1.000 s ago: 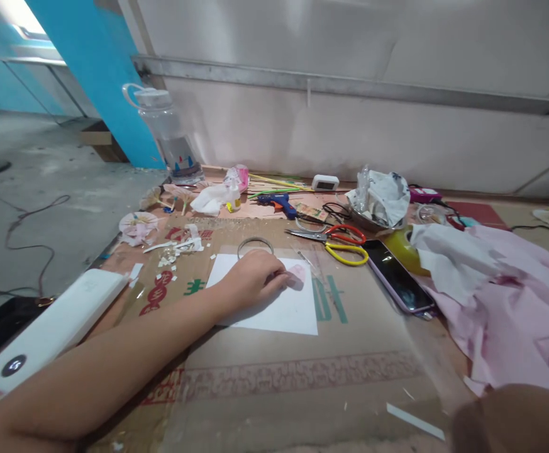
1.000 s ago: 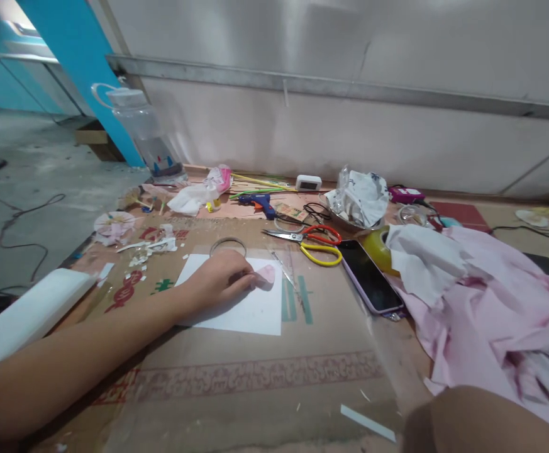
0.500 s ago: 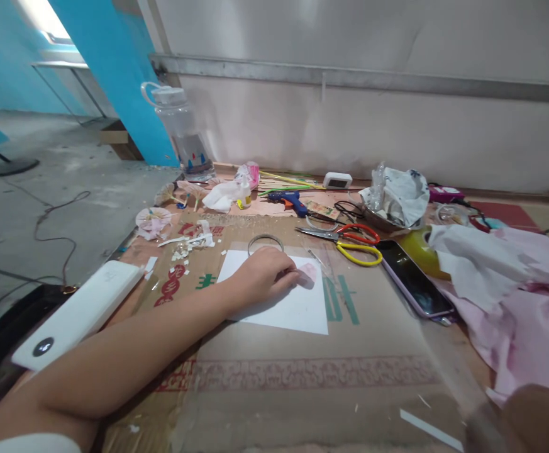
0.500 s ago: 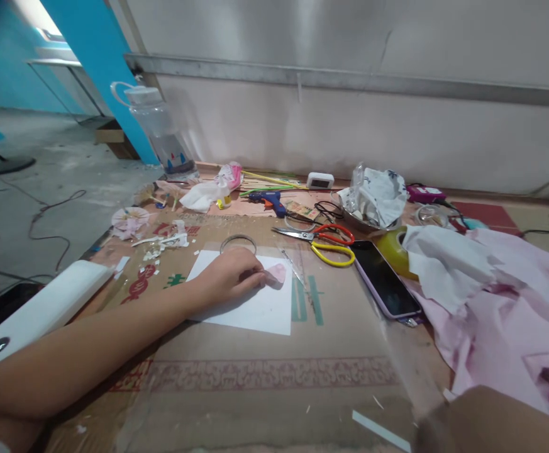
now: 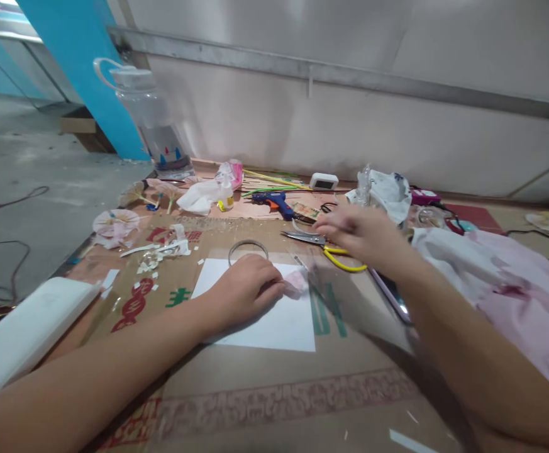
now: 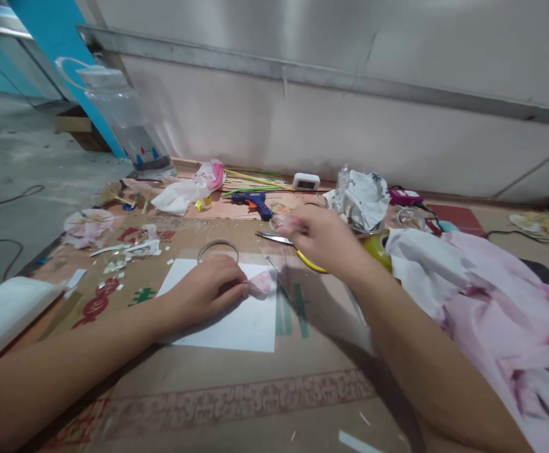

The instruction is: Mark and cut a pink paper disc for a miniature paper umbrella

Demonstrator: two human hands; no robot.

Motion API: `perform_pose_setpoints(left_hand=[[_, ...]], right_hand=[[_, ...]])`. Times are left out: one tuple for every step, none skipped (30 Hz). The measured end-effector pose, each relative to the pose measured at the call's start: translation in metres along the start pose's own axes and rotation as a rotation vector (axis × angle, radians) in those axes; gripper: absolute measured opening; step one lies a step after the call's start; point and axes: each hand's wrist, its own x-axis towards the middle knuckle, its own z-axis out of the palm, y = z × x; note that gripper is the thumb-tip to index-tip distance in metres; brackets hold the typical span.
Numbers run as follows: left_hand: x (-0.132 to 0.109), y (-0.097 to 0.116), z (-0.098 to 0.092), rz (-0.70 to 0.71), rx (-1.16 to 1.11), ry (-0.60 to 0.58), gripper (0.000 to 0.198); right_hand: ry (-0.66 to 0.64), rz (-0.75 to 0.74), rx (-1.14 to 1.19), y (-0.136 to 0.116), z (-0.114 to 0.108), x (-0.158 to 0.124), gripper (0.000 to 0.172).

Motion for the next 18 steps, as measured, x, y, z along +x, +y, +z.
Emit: perform_pose_setpoints(left_hand=[[0.000,-0.001,0.000,0.003,-0.005,-0.004,0.025],[0.001,-0.002,0.001,-0.004,-0.015,-0.008,0.025],[0.001,-0.002,0.001,-0.012,-0.029,-0.009,0.025],[0.001,-0.002,0.001,-0.021,-0.037,-0.015,0.026],[0.001,-0.003,0.001,-0.027,-0.046,-0.020,0.026],[0.002,-0.003,0.001,-0.029,-0.053,-0.023,0.026],[0.002,-0.004,0.001,-0.029,-0.058,-0.025,0.027],[0.003,-0.004,0.001,-0.026,-0.063,-0.022,0.026],[0.003,-0.005,0.002,-0.024,-0.066,-0.015,0.026],[0.003,-0.005,0.002,-0.025,-0.066,-0.004,0.026],[0.003,-0.006,0.003,-0.022,-0.063,0.006,0.026],[0.003,-0.006,0.003,-0.018,-0.061,0.011,0.026],[0.003,-0.006,0.003,-0.013,-0.061,0.014,0.025],[0.003,-0.006,0.003,-0.008,-0.061,0.015,0.025],[0.003,-0.006,0.003,-0.001,-0.060,0.012,0.024],[0.003,-0.006,0.003,0.006,-0.058,0.007,0.024],[0.003,-0.006,0.003,0.010,-0.054,0.003,0.024],[0.003,-0.006,0.003,0.011,-0.048,0.003,0.024]], right_hand=[[-0.059,0.031,-0.043,0.003,0.009,0.006,0.017],[-0.126,0.073,-0.090,0.005,0.018,0.011,0.019],[-0.191,0.118,-0.131,0.008,0.028,0.016,0.020],[-0.240,0.159,-0.161,0.010,0.038,0.019,0.019],[-0.269,0.182,-0.170,0.012,0.046,0.021,0.018],[-0.282,0.191,-0.171,0.013,0.052,0.021,0.016],[-0.282,0.193,-0.176,0.013,0.057,0.021,0.016],[-0.274,0.193,-0.188,0.014,0.060,0.020,0.016],[-0.264,0.190,-0.205,0.014,0.062,0.019,0.017],[-0.256,0.188,-0.227,0.013,0.063,0.019,0.019],[-0.250,0.187,-0.250,0.013,0.064,0.018,0.021],[-0.249,0.182,-0.272,0.012,0.065,0.018,0.023],[-0.251,0.173,-0.293,0.011,0.067,0.019,0.024],[-0.256,0.159,-0.315,0.011,0.069,0.019,0.023],[-0.259,0.141,-0.339,0.011,0.071,0.019,0.022],[-0.262,0.120,-0.363,0.011,0.074,0.019,0.023],[-0.268,0.098,-0.383,0.011,0.077,0.019,0.024],[-0.275,0.079,-0.395,0.011,0.079,0.018,0.027]])
